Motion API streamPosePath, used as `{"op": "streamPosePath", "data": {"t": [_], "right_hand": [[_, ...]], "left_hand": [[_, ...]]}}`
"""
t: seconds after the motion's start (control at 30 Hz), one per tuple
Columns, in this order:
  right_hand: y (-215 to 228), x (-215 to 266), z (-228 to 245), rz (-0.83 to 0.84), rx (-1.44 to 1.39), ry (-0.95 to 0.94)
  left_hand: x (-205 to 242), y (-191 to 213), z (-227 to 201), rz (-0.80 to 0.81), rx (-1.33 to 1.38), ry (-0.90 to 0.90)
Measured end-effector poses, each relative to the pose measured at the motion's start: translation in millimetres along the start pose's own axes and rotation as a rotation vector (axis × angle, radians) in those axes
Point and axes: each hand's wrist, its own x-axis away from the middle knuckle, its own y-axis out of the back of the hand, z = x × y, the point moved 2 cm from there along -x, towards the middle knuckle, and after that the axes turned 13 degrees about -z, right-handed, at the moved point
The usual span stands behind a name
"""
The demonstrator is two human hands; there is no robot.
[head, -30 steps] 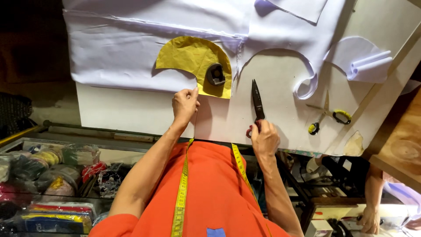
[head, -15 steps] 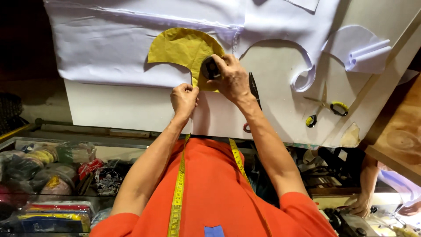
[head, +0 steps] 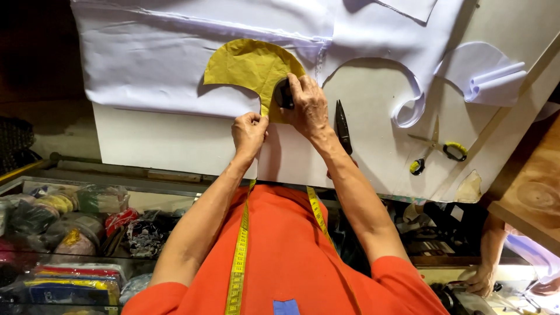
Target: The person places a yellow paper pattern on a white fabric and secures it with a weight. They then use scissors to cut the fabric along the pattern's edge. After cutting, the person removes the pattern and hands the cut fabric piece to another person at a sewing machine.
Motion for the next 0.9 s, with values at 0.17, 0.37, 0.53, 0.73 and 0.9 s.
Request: {"op": "streamPosePath", "data": {"t": [0.17, 0.37, 0.53, 0.73, 0.9], "right_hand": [[-0.9, -0.3, 1.3, 0.006, -0.003, -0.007], [3.2, -1.1, 2.8, 0.016, 0.004, -0.003], [2.5, -1.2, 4.7, 0.026, 0.018, -0.003], [22.4, 1.5, 8.4, -0.010, 0.012, -0.031], [94.9, 62.5, -3.6, -0.147, -0.104, -0.316]], "left_hand": [[-3.1, -1.1, 4.6, 0.013, -0.002, -0.005], [-5.3, -1.8, 9.4, 0.026, -0.014, -0.025], [-5.8, -2.4, 10.5, 0.025, 0.002, -0.034], [4.1, 6.2, -5.9, 0.022, 0.025, -0.021], [17.1, 29.0, -19.9, -0.138, -0.142, -0.373]]}}
